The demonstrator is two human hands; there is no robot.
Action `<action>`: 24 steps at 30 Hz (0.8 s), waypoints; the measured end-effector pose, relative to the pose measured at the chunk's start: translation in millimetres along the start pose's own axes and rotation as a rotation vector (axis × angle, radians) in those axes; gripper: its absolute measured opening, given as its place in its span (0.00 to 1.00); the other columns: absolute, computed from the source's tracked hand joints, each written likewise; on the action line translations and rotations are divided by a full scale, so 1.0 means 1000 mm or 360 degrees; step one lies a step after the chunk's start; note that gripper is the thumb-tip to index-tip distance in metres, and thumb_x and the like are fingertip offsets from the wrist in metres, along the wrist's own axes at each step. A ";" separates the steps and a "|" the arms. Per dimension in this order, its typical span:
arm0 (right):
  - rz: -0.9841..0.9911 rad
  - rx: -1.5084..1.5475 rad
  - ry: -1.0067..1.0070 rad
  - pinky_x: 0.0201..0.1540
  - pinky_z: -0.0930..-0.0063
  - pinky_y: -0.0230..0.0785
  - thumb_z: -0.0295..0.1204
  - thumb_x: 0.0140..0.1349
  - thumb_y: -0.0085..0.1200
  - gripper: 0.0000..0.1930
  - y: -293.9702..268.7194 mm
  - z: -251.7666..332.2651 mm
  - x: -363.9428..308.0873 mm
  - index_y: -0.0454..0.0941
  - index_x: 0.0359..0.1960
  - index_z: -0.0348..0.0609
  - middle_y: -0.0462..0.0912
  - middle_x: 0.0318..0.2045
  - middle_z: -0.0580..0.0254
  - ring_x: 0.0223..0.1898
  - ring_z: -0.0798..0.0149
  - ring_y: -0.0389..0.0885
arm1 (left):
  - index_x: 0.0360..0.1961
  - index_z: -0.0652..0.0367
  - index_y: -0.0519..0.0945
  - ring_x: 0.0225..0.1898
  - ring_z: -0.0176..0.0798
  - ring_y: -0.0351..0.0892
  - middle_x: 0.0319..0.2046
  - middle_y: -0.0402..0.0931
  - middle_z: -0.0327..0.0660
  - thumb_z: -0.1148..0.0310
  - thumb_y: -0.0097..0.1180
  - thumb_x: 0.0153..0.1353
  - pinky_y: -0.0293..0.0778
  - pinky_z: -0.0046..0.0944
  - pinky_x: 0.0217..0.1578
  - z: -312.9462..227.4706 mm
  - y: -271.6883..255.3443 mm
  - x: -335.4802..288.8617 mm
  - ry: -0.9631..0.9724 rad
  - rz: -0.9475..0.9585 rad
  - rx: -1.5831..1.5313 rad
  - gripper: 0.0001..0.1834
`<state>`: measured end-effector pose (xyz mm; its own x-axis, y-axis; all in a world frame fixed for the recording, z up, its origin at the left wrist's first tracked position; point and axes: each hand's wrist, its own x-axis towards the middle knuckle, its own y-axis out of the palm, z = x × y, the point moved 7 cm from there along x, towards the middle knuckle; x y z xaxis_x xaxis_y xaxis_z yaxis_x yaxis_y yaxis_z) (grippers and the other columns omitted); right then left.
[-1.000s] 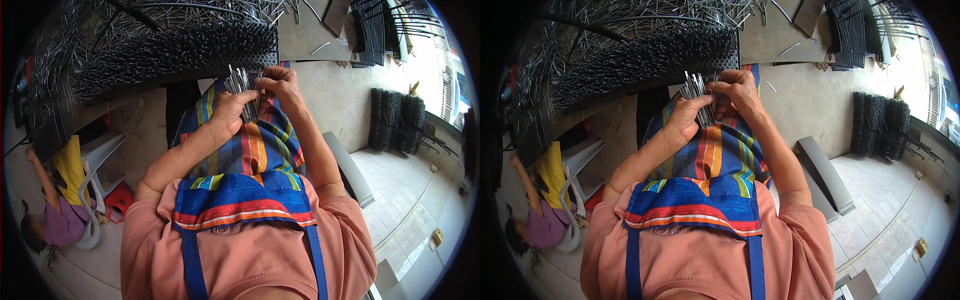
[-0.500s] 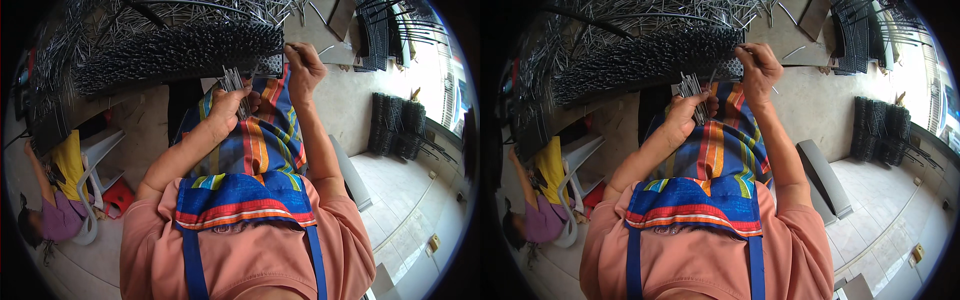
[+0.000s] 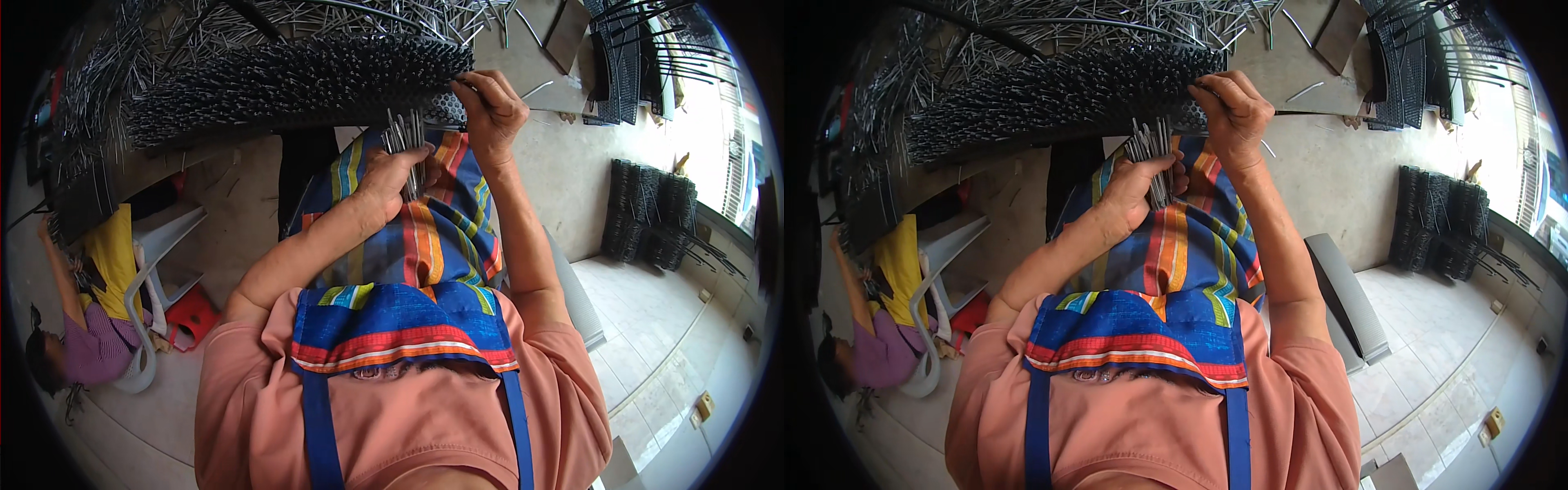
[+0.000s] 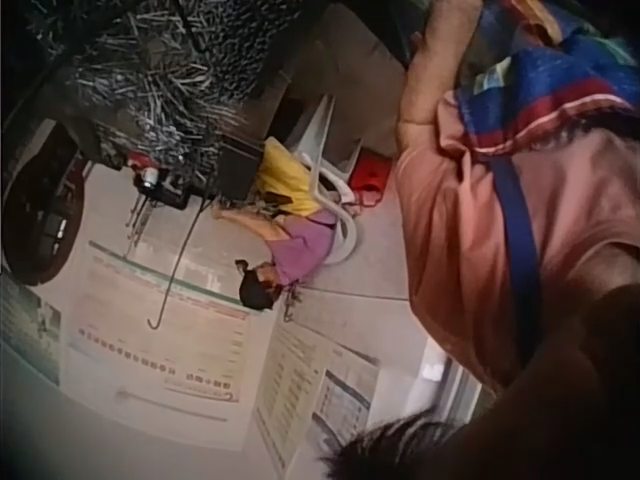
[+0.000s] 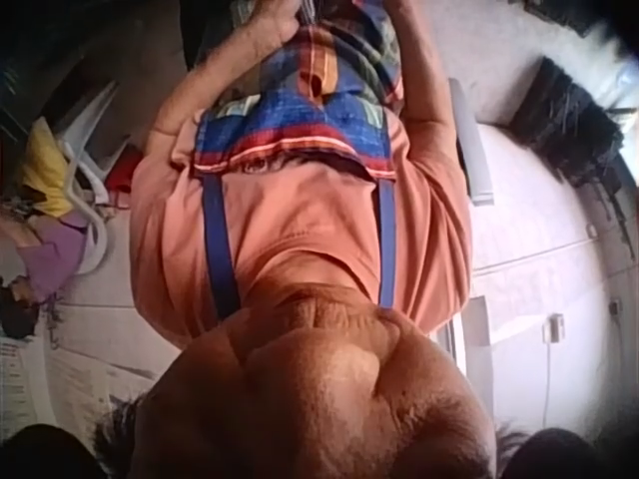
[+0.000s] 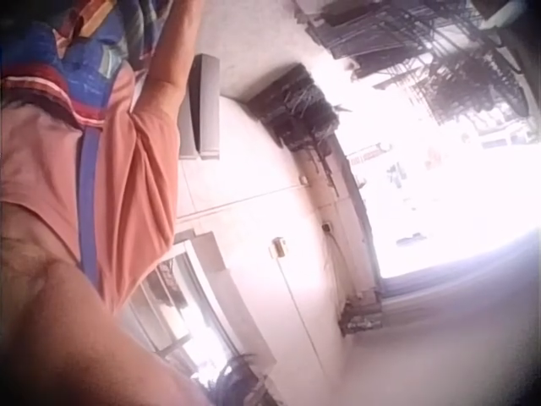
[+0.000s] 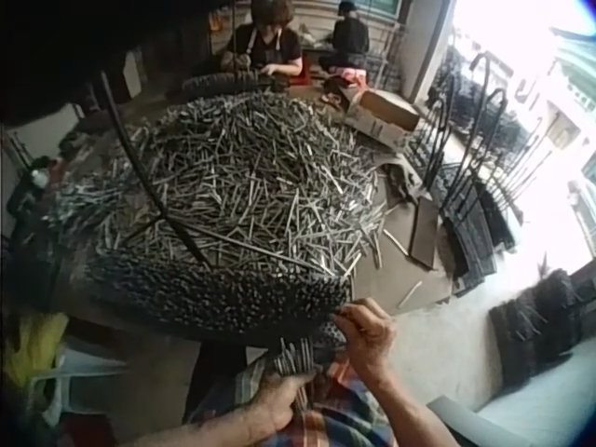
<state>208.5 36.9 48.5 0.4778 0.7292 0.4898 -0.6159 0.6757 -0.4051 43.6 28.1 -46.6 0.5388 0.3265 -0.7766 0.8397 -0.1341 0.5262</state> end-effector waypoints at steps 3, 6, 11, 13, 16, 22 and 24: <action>0.0051 -0.0026 -0.0025 0.29 0.82 0.68 0.16 0.50 0.63 0.06 0.004 0.002 0.003 0.83 0.31 0.34 0.82 0.28 0.61 0.26 0.73 0.77 | 0.41 0.63 0.79 0.28 0.41 0.84 0.28 0.81 0.45 0.79 0.56 0.59 0.82 0.39 0.29 0.000 -0.006 0.002 0.0076 -0.0015 0.0122 0.08; 0.0041 -0.0071 -0.0007 0.29 0.81 0.68 0.16 0.49 0.64 0.07 0.008 -0.003 -0.005 0.84 0.31 0.35 0.82 0.27 0.62 0.26 0.73 0.77 | 0.42 0.62 0.78 0.28 0.41 0.84 0.29 0.82 0.46 0.81 0.55 0.58 0.81 0.38 0.29 -0.004 -0.005 0.001 0.0153 0.0031 0.0198 0.10; -0.0002 -0.0166 0.0097 0.28 0.80 0.68 0.17 0.49 0.65 0.07 0.010 -0.010 -0.012 0.84 0.31 0.37 0.81 0.26 0.64 0.26 0.74 0.77 | 0.42 0.62 0.78 0.28 0.41 0.84 0.30 0.83 0.46 0.82 0.55 0.57 0.79 0.37 0.27 -0.003 -0.008 0.002 0.0163 0.0014 0.0210 0.11; -0.0042 -0.0132 0.0070 0.28 0.80 0.68 0.18 0.49 0.65 0.06 0.008 -0.009 -0.011 0.84 0.31 0.38 0.81 0.25 0.64 0.25 0.75 0.77 | 0.42 0.62 0.78 0.29 0.41 0.84 0.31 0.83 0.47 0.82 0.55 0.57 0.79 0.37 0.27 -0.004 -0.009 0.003 0.0170 0.0045 0.0171 0.12; 0.0154 -0.0538 0.0136 0.27 0.80 0.67 0.20 0.51 0.65 0.05 0.011 -0.010 -0.011 0.84 0.30 0.38 0.81 0.24 0.64 0.24 0.74 0.77 | 0.42 0.61 0.79 0.29 0.41 0.84 0.31 0.83 0.47 0.82 0.56 0.56 0.79 0.36 0.27 -0.007 -0.010 0.003 0.0169 0.0025 0.0140 0.12; 0.0708 0.0135 0.1109 0.24 0.79 0.64 0.27 0.53 0.65 0.06 0.021 -0.029 -0.039 0.82 0.25 0.37 0.76 0.18 0.70 0.20 0.75 0.73 | 0.38 0.64 0.80 0.25 0.40 0.84 0.29 0.82 0.45 0.82 0.57 0.55 0.81 0.36 0.24 -0.015 0.004 -0.004 0.0286 0.0194 0.0050 0.09; 0.0808 0.0520 0.1471 0.21 0.80 0.59 0.28 0.53 0.64 0.06 0.030 -0.026 -0.059 0.81 0.23 0.40 0.75 0.17 0.73 0.18 0.78 0.69 | 0.41 0.63 0.79 0.27 0.41 0.84 0.31 0.82 0.45 0.82 0.57 0.56 0.81 0.37 0.27 -0.013 0.010 -0.009 0.0245 0.0218 0.0097 0.11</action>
<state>177.9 16.9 -12.2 0.3227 0.8056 -0.4969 -0.9439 0.3131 -0.1054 46.2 36.3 -30.4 0.6356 0.4398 -0.6345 0.7642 -0.2418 0.5980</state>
